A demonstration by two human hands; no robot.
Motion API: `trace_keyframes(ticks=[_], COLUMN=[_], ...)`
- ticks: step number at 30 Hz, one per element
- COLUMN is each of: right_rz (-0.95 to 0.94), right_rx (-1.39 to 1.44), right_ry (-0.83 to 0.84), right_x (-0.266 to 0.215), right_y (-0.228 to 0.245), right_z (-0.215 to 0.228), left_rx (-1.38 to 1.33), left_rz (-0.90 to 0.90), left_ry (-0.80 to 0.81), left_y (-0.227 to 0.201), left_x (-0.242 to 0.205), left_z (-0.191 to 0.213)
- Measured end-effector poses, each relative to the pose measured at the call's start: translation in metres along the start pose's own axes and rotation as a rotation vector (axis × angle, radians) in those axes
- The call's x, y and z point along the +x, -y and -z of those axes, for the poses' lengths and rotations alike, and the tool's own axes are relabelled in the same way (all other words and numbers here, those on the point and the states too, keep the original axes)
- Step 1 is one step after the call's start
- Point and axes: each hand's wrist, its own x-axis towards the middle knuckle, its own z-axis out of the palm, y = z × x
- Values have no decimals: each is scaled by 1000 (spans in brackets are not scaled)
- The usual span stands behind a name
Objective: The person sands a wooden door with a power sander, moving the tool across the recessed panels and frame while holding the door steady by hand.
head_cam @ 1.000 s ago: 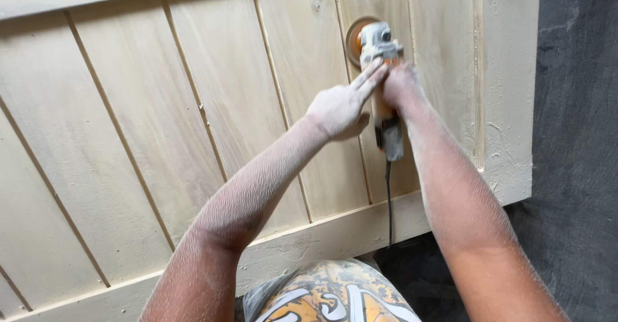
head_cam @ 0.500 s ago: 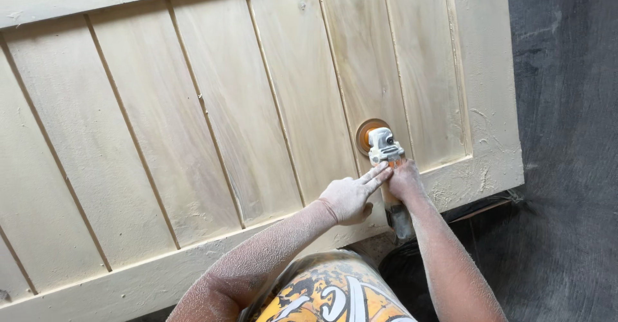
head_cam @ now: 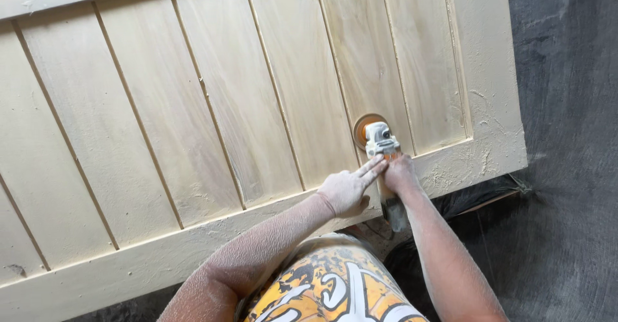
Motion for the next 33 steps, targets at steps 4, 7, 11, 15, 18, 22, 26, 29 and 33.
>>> trace_keyframes(ticks=[4,7,11,15,18,22,26,29,33], right_rz=[102,-200,-84,-48,137,149,210,218,331], right_rx=[-117,164,-40,-110,-310,-450,-585,-585,-642], right_ry=[-98,23,-49,-83,-99,-128,-42,-16,-30], right_x=[28,36,68,135,175,164,112,68,26], right_y=[18,45,55,40,50,59,37,12,-19], right_z=[13,31,31,18,28,32,22,12,9], left_rx=[8,29,39,38,88,179,199,104,118], left_rz=[72,80,84,149,170,147,170,78,76], left_ry=[41,-43,-112,-144,-142,-107,84,0,100], left_y=[1,11,29,35,38,29,6,-10,-33], left_x=[7,12,18,34,50,47,29,13,7], left_z=[28,40,53,71,95,92,62,30,8])
